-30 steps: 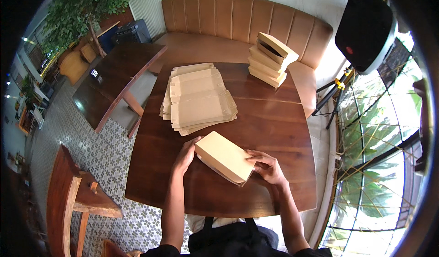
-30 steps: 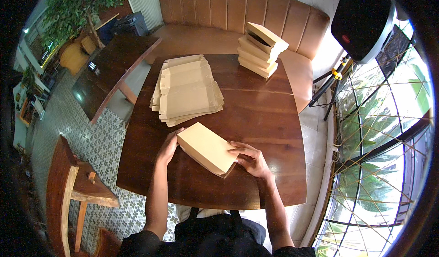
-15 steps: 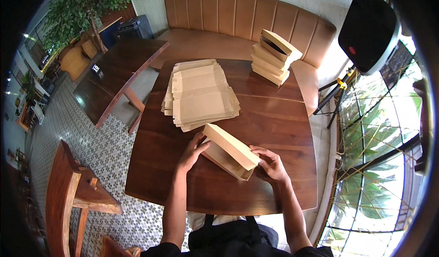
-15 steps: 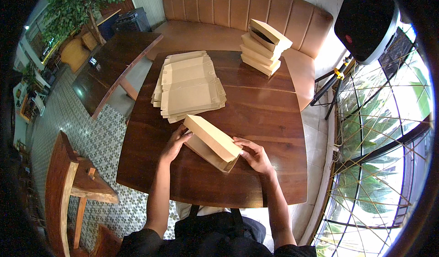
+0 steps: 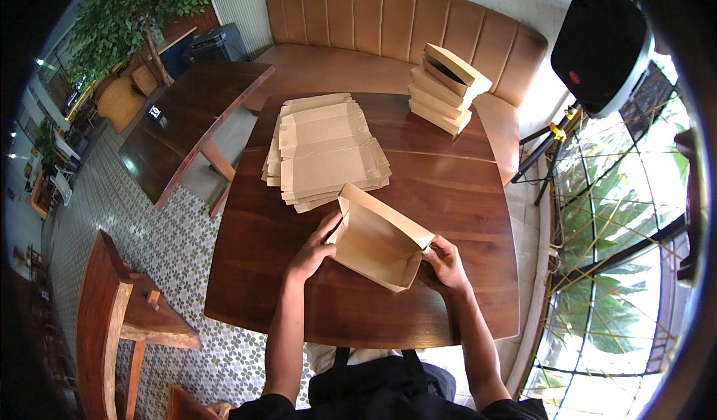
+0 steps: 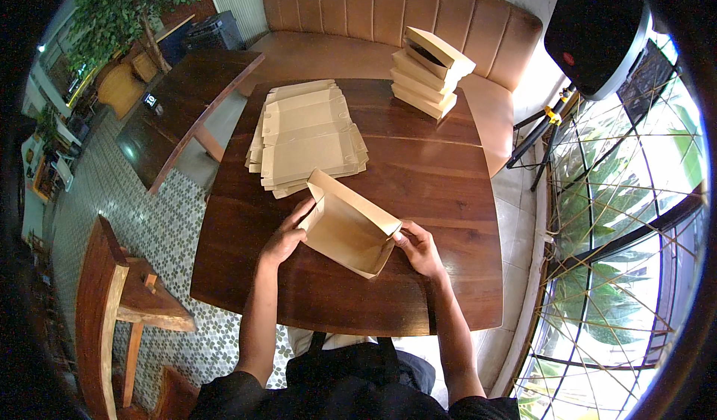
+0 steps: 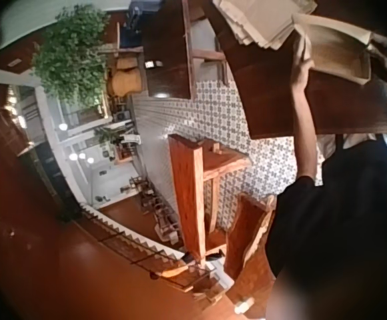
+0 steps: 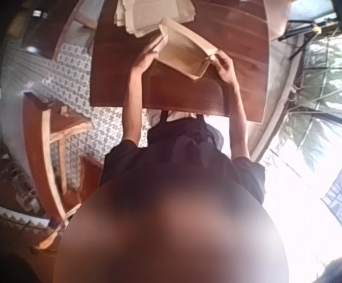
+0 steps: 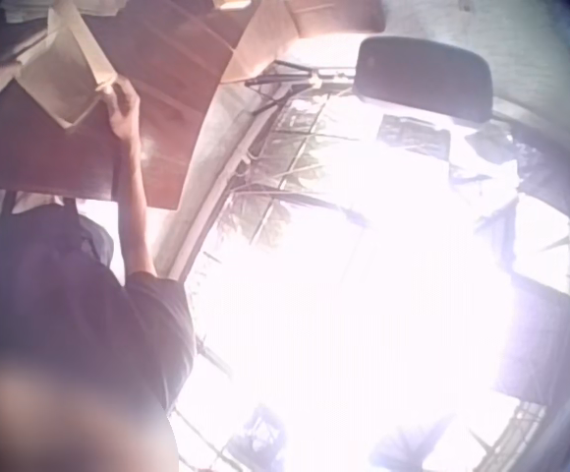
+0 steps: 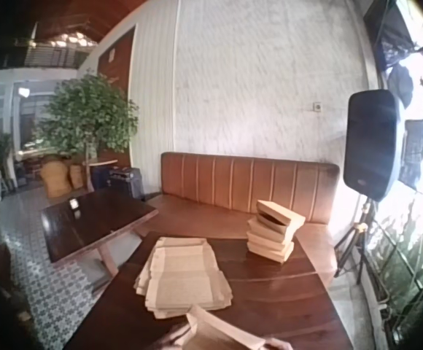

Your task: The person assembles flat-packed cardboard boxes by folding flaps and tucking tabs into slots. They handle each box one at a time, then place the finished box on a growing stack on the table.

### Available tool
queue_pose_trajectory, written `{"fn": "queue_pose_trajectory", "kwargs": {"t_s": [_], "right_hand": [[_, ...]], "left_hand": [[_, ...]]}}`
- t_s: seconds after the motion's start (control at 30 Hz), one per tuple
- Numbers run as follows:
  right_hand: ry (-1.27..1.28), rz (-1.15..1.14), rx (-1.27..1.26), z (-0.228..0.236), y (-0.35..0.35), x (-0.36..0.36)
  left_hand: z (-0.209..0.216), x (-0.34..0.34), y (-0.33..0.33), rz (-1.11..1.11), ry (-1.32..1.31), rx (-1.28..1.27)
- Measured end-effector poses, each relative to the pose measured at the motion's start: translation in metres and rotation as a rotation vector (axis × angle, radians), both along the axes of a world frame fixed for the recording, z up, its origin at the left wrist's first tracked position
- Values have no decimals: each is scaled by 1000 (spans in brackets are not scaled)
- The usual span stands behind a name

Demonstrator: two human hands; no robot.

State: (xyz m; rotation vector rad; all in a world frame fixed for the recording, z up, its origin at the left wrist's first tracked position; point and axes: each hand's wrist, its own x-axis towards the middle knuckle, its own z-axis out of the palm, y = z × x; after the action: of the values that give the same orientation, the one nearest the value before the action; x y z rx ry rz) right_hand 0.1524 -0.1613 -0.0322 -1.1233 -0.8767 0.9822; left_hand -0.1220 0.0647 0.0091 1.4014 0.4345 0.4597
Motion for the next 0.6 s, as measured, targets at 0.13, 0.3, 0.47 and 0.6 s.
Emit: {"fn": "queue_pose_trajectory", "kwargs": {"t_s": [0.13, 0.3, 0.47, 0.6], "right_hand": [[-119, -18, -17, 11, -1, -5], [-298, 167, -3, 65, -8, -9], [-818, 484, -361, 135, -10, 4], [-645, 539, -320, 165, 36, 5]], "left_hand": [[-3, 1, -1, 23, -120, -74], [2, -3, -7, 94, 2, -89], [9, 3, -22, 268, 123, 95], [8, 8, -29, 340, 172, 190]]}}
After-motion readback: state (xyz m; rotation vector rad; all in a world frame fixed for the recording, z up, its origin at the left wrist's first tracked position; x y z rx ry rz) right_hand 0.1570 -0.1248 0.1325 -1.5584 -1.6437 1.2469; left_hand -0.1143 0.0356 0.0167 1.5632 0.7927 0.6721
